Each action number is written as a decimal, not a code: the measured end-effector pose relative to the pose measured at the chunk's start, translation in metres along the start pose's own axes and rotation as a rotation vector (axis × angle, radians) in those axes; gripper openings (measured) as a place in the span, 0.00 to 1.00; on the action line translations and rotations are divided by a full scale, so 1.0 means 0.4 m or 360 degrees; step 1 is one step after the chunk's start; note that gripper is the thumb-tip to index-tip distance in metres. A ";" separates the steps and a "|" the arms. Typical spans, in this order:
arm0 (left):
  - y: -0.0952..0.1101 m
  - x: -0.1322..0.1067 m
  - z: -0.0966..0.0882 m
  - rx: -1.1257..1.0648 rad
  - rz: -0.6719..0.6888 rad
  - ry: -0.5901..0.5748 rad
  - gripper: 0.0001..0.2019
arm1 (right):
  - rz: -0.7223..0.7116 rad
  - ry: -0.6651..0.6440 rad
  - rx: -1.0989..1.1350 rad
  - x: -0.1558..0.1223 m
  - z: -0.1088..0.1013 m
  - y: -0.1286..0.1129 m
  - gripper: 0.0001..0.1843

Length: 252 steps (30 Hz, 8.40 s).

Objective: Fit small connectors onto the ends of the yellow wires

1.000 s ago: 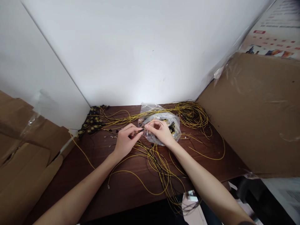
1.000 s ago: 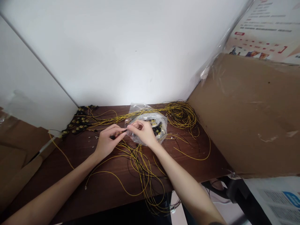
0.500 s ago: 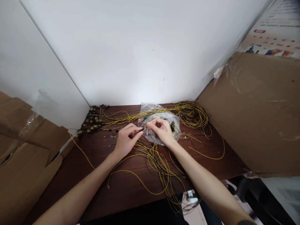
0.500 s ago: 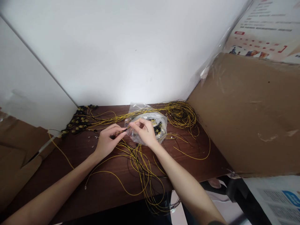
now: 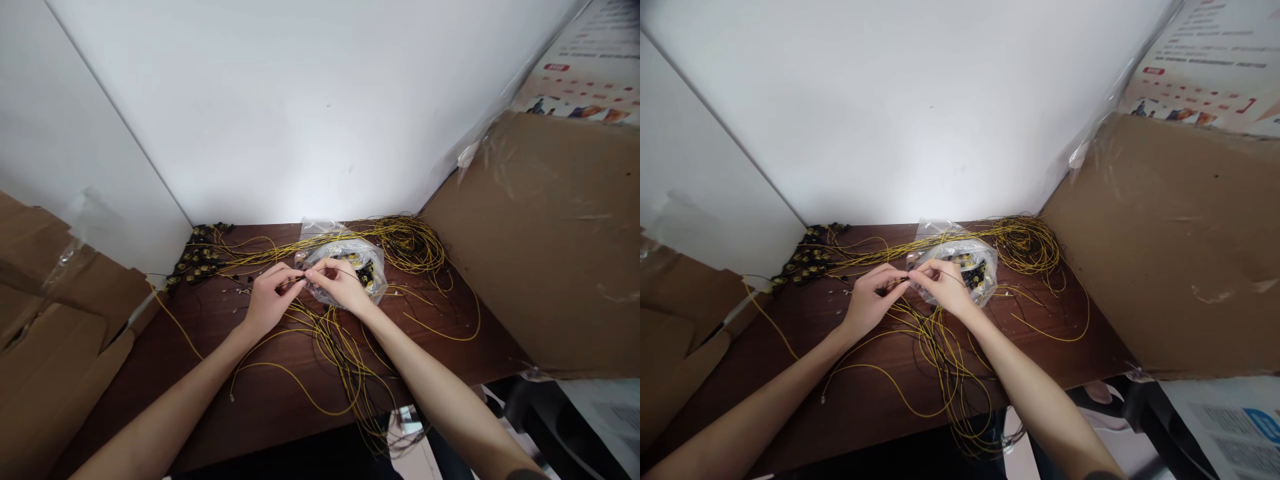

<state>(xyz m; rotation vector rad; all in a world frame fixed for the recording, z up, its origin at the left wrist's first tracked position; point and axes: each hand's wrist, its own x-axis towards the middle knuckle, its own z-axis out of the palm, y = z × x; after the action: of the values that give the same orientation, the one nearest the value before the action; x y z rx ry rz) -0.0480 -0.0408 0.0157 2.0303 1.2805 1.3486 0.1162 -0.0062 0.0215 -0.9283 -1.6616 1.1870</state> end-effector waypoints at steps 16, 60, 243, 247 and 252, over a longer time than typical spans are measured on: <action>0.002 0.003 -0.004 -0.0063 -0.0043 -0.0052 0.11 | 0.0125 0.0188 0.0235 0.005 -0.004 -0.022 0.13; 0.007 -0.006 0.001 0.0103 0.0051 -0.0067 0.05 | 0.0318 -0.0208 0.0449 0.001 -0.008 -0.012 0.14; -0.010 -0.004 -0.004 0.0195 -0.0068 -0.0167 0.06 | -0.0558 -0.0297 -0.1115 -0.006 -0.029 -0.018 0.10; -0.014 -0.005 -0.003 0.0196 -0.0071 -0.0161 0.06 | -0.0563 -0.0317 -0.1106 -0.006 -0.030 -0.018 0.09; -0.019 -0.006 -0.001 0.0190 -0.0072 -0.0151 0.06 | -0.0550 -0.0315 -0.1098 -0.007 -0.030 -0.016 0.08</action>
<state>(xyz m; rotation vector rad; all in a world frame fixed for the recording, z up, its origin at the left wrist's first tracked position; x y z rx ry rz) -0.0520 -0.0390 0.0093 2.1038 1.3854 1.1664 0.1278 -0.0067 0.0291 -0.8834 -2.3460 0.4749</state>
